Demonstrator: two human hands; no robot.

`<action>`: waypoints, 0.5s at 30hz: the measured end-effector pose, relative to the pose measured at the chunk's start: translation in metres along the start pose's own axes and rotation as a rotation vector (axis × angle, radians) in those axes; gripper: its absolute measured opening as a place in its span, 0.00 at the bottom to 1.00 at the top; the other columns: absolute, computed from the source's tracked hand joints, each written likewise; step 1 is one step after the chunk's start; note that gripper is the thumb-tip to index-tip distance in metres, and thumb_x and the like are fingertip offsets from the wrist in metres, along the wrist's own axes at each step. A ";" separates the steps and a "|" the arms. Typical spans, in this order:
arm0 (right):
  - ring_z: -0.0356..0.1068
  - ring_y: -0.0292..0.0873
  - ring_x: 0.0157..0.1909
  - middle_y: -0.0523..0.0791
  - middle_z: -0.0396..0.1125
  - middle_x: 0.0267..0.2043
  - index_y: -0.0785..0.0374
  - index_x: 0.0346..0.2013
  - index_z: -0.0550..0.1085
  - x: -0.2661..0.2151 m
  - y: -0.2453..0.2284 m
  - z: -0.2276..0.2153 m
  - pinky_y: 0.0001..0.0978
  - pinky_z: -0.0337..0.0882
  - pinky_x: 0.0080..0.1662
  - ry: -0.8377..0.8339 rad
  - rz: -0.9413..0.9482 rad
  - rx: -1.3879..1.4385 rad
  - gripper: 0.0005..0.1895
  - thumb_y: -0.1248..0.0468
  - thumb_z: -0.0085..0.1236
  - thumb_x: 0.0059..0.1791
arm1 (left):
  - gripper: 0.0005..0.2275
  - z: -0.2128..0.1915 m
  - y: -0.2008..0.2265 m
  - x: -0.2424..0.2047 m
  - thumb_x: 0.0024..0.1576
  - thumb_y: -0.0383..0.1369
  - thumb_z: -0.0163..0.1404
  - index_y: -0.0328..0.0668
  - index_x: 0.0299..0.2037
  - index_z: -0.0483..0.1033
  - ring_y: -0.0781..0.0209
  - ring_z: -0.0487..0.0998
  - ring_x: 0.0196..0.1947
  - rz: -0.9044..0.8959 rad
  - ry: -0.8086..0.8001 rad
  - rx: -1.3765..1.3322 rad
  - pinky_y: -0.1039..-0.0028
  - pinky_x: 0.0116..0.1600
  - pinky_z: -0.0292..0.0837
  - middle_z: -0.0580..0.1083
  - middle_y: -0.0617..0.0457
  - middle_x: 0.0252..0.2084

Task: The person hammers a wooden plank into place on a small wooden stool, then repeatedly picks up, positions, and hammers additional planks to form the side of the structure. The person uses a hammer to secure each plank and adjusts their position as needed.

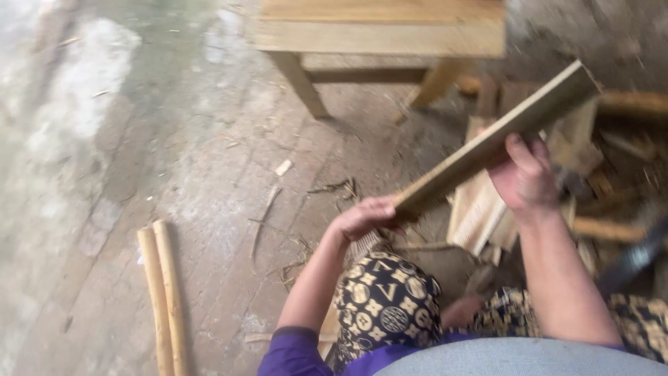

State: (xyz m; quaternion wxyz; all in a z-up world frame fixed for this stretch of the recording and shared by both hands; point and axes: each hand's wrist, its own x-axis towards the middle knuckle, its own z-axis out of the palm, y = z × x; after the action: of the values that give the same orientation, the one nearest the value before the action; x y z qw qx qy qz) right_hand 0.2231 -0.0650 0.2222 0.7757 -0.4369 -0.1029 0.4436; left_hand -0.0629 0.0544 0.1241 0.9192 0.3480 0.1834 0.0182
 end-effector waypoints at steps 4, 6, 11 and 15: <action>0.74 0.52 0.55 0.53 0.72 0.54 0.60 0.57 0.71 0.003 -0.025 0.094 0.45 0.76 0.62 -0.437 -0.039 -0.098 0.17 0.62 0.59 0.55 | 0.35 0.018 0.044 -0.024 0.55 0.40 0.58 0.51 0.73 0.57 0.49 0.64 0.70 0.147 -0.221 0.320 0.56 0.73 0.62 0.60 0.45 0.74; 0.74 0.52 0.59 0.52 0.70 0.59 0.60 0.63 0.67 0.005 -0.034 0.149 0.46 0.78 0.63 -0.620 -0.069 -0.139 0.22 0.62 0.58 0.55 | 0.39 0.028 0.069 -0.033 0.51 0.44 0.60 0.54 0.74 0.55 0.43 0.58 0.75 0.222 -0.134 0.519 0.46 0.77 0.53 0.56 0.45 0.77; 0.65 0.54 0.55 0.59 0.59 0.55 0.73 0.68 0.55 0.021 -0.017 0.248 0.51 0.78 0.55 -0.653 -0.335 -0.929 0.34 0.55 0.49 0.54 | 0.37 0.024 0.110 -0.044 0.37 0.24 0.68 0.46 0.61 0.68 0.53 0.62 0.62 0.385 0.809 0.913 0.54 0.65 0.76 0.62 0.49 0.61; 0.79 0.53 0.48 0.51 0.76 0.46 0.64 0.49 0.76 0.042 0.002 0.314 0.40 0.83 0.53 -0.473 -0.146 -1.144 0.11 0.64 0.59 0.54 | 0.40 -0.067 0.112 -0.020 0.42 0.39 0.69 0.52 0.66 0.62 0.54 0.61 0.57 0.827 0.998 1.086 0.62 0.55 0.72 0.63 0.48 0.56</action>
State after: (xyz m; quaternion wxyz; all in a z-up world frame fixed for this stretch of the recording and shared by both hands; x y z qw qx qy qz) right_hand 0.0744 0.1521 0.3990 0.4034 -0.6650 -0.5228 0.3490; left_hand -0.0940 0.1784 0.1571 0.3551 0.7315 0.4091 0.4140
